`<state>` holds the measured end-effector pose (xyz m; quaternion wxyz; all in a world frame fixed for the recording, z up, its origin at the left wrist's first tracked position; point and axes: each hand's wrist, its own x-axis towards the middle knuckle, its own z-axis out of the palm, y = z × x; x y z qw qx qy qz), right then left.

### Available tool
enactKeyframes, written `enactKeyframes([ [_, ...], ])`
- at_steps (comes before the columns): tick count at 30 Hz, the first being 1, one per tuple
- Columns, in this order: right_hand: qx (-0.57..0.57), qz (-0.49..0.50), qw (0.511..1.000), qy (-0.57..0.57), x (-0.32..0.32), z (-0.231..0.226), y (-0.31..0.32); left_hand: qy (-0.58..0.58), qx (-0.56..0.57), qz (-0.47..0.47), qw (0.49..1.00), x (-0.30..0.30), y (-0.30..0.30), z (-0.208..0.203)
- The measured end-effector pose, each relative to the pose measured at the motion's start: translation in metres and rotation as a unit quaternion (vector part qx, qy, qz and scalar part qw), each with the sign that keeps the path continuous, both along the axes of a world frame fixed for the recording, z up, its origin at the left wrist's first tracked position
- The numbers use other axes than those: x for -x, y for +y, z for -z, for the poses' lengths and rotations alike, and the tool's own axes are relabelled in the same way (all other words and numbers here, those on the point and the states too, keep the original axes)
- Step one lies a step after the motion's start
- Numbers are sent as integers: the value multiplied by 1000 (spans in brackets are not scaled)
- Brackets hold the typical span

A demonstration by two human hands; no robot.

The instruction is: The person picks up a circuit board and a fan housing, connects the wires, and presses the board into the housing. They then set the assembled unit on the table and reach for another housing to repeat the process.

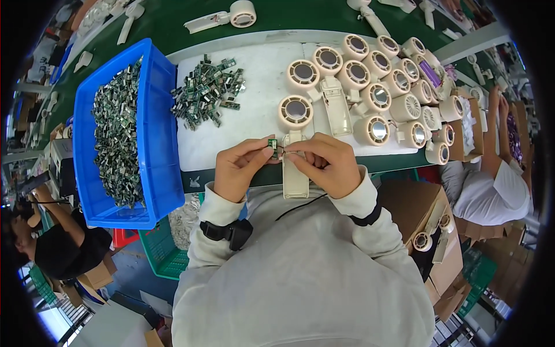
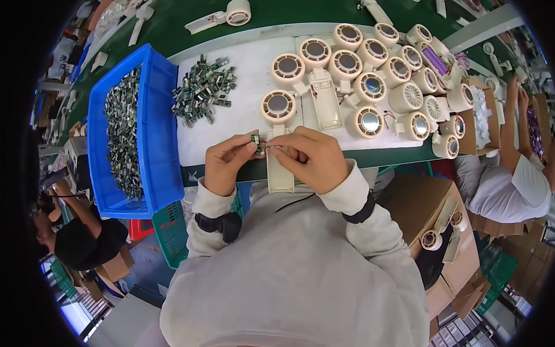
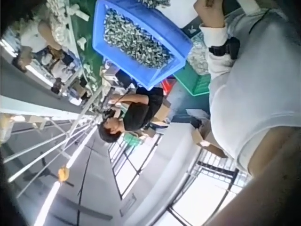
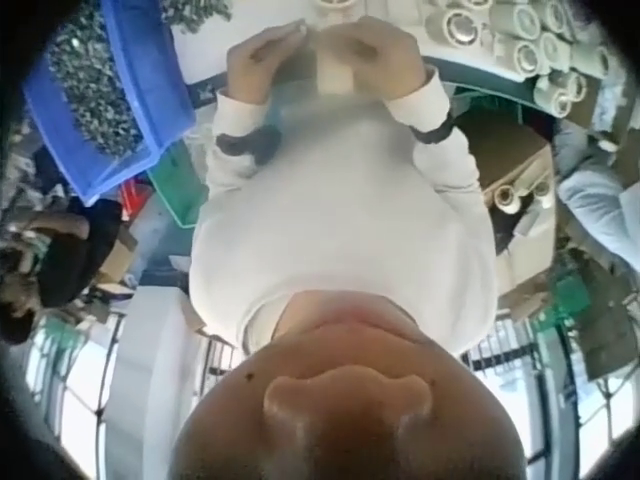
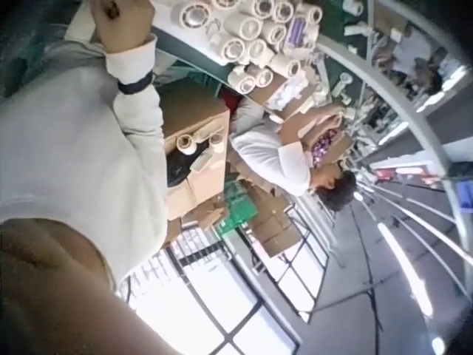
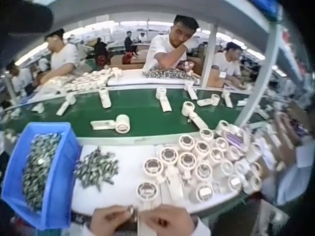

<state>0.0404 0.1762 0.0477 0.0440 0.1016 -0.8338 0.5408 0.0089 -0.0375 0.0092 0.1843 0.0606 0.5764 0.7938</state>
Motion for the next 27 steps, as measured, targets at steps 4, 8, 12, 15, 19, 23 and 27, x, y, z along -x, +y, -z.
enactKeyframes([
  [4, -45, -46, 996, 54, -1, -1, -3, -23, 9, 10, 1000, -8, -2, 5],
  [8, -70, -66, 991, 90, 1, 4, -3, -32, -1, 4, 999, -11, -2, 6],
  [12, -98, -78, 984, 128, 4, 2, -2, -28, -11, -5, 1000, -11, -1, 5],
  [15, -93, -36, 990, 96, 1, -2, -7, -41, -10, -8, 999, -12, 0, 4],
  [19, -78, 30, 995, 60, -4, 1, -11, 32, 6, -49, 998, -18, 10, 0],
  [23, -77, 60, 991, 86, -3, -2, -11, 109, 47, -67, 991, -22, 16, -7],
  [27, -70, 59, 990, 110, 2, -5, -11, 128, 49, -81, 987, -19, 19, -3],
])
